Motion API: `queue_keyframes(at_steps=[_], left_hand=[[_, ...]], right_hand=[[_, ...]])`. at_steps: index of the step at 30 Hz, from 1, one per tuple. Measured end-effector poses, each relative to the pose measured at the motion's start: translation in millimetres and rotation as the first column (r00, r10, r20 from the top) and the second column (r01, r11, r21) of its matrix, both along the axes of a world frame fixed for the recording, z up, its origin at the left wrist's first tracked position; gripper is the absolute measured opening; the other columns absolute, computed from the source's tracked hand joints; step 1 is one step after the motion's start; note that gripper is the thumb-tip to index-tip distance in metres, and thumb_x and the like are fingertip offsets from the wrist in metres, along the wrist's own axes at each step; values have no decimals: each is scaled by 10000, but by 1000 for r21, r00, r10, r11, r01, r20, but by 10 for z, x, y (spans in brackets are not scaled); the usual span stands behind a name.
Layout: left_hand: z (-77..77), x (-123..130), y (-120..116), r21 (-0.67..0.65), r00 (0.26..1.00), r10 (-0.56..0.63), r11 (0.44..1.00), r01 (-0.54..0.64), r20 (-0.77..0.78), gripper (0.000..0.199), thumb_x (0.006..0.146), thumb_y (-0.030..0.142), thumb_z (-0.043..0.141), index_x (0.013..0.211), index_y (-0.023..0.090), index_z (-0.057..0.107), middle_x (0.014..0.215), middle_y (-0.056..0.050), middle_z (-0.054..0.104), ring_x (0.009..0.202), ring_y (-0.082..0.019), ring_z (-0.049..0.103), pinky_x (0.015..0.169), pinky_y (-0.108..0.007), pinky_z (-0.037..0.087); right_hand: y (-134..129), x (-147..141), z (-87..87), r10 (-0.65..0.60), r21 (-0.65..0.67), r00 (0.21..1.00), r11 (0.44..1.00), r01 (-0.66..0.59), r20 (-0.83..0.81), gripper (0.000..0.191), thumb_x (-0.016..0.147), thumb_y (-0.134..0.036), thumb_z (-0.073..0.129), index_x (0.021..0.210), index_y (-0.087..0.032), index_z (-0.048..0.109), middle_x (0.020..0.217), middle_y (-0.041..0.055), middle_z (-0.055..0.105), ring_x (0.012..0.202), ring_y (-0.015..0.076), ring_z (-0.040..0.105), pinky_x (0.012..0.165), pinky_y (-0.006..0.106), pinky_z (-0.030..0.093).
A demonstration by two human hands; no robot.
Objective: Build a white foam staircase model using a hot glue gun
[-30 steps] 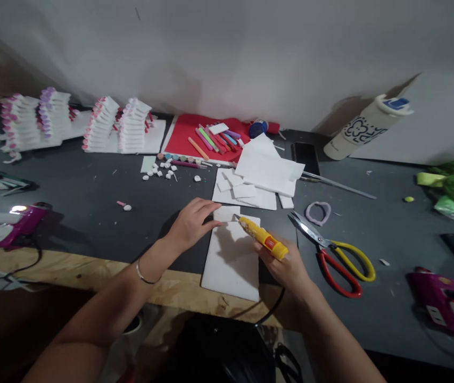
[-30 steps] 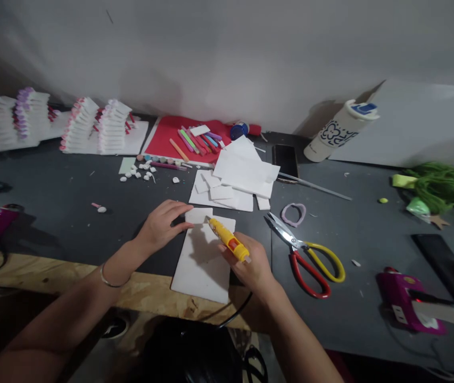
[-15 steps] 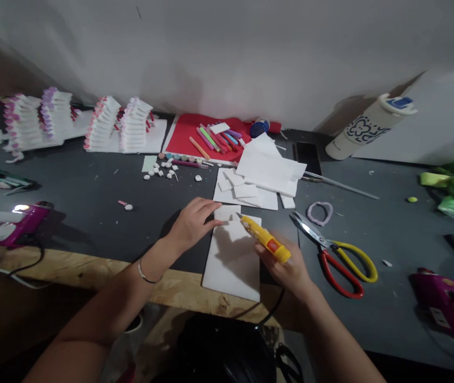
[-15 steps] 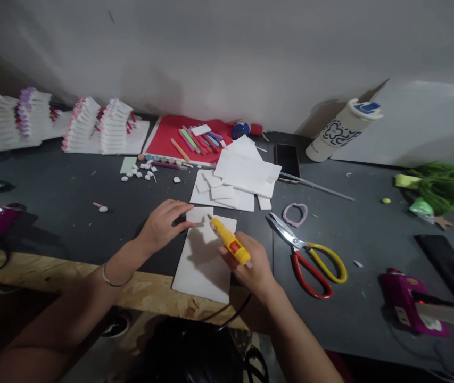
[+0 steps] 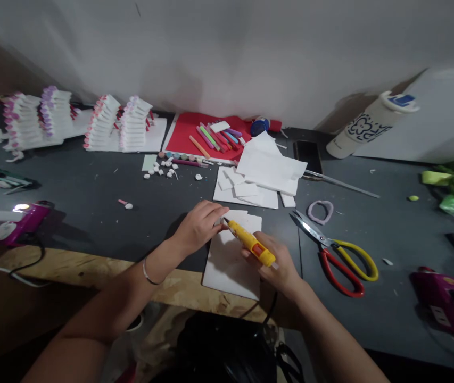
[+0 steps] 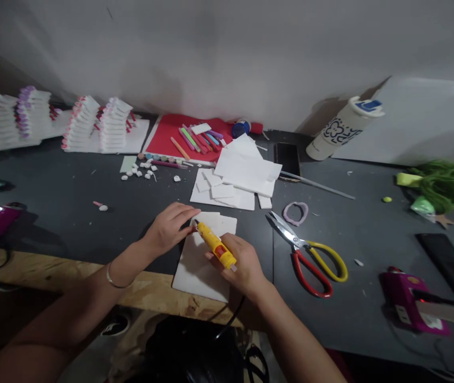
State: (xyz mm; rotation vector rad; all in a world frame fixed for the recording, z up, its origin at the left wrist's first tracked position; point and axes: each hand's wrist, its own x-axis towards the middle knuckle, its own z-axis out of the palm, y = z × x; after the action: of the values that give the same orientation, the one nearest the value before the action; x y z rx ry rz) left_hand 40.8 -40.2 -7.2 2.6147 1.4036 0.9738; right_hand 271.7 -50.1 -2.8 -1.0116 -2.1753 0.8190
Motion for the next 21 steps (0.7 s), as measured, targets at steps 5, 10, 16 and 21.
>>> queue_keyframes(at_steps=[5,10,16,21], left_hand=[[5,-7,-3,12,1000,8,1000,-8,8,297,951,328,554,1157,119,602,1014,-132,699,964,-239,649,825,-406,559],[5,-32,-3,7,1000,16,1000,-16,-3,326,961,362,531,1181,130,592,1037,-126,697,986,-238,649,839,-409,555],[7,-57,6,27,999,42,999,-43,18,365,952,417,532,1160,125,604,1026,-120,698,982,-232,642,852,-399,549],[12,-64,6,30,999,49,998,-49,12,366,951,422,533,1159,131,609,1021,-120,701,981,-230,648,849,-391,550]], right_hand=[[4,23,-30,-7,-22,1000,1000,7,-2,294,909,-369,558,669,-243,443,619,-12,493,546,148,474,529,277,356],[17,34,-34,-28,-22,999,999,28,20,318,928,-359,503,640,-251,423,591,-4,491,521,150,453,509,287,349],[30,49,-23,-75,12,997,997,75,17,355,942,-408,486,633,-249,417,569,-21,463,490,135,437,480,274,344],[32,69,-6,-98,12,995,995,98,8,376,948,-448,489,633,-246,457,560,-9,482,482,139,454,470,279,351]])
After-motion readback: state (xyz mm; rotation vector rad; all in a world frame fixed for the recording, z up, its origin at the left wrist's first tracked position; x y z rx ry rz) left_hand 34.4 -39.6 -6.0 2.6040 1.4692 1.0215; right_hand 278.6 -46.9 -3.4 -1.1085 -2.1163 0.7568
